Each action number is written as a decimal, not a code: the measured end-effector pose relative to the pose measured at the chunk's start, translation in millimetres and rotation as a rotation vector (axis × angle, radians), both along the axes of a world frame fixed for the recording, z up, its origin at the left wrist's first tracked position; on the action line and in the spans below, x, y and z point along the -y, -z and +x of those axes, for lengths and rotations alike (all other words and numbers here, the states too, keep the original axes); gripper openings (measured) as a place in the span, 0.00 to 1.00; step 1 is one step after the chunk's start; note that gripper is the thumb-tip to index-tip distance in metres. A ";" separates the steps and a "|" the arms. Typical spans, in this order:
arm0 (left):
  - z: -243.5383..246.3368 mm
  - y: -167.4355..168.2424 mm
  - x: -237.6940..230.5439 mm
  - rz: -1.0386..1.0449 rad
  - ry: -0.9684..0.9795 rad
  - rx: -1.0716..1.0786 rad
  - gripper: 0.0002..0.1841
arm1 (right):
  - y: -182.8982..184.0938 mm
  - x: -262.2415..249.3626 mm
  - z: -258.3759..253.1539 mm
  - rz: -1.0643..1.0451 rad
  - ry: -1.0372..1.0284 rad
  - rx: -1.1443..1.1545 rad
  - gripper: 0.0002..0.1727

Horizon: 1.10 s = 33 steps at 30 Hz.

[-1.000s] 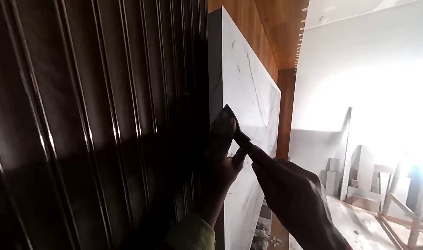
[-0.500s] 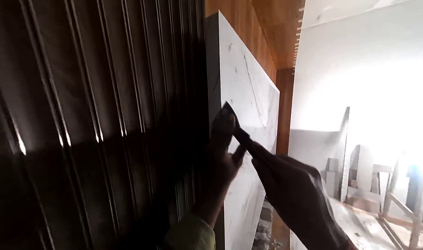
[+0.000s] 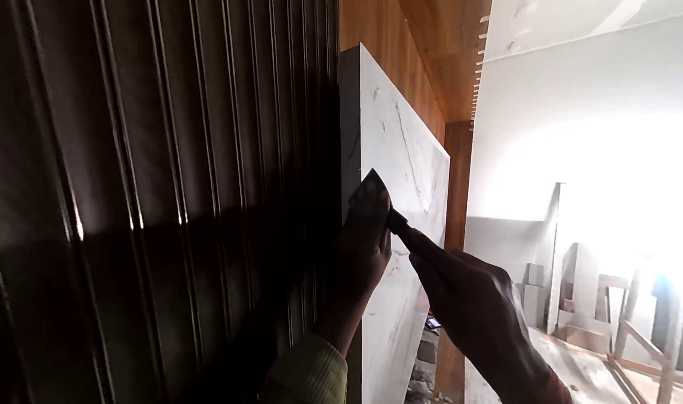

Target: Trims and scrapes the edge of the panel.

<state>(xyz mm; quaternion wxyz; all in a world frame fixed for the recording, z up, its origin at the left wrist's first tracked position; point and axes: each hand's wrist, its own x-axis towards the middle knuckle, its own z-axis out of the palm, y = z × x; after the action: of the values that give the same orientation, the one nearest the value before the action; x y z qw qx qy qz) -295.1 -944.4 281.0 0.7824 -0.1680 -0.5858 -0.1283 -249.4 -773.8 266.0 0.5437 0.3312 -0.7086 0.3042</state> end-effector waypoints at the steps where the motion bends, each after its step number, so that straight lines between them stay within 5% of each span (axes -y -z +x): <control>1: -2.8 -3.3 2.7 0.002 0.006 -0.010 0.16 | -4.2 1.3 -2.5 -0.002 -0.010 -0.011 0.20; 6: -2.8 -7.4 3.6 -0.005 0.015 0.029 0.19 | -9.9 -2.1 -4.1 0.026 0.000 0.026 0.21; 13: -2.6 -20.9 1.0 -0.056 -0.038 0.061 0.37 | -14.3 2.6 -6.6 0.003 0.010 -0.018 0.19; 33: -8.6 -46.2 -1.2 0.000 0.083 0.070 0.35 | -40.5 -0.3 -11.4 0.011 0.004 0.019 0.20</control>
<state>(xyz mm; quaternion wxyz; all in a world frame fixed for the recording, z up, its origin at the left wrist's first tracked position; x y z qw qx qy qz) -303.7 -943.1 327.1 0.7554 -0.1876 -0.6053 -0.1664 -260.8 -773.5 306.5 0.5355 0.3297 -0.7163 0.3022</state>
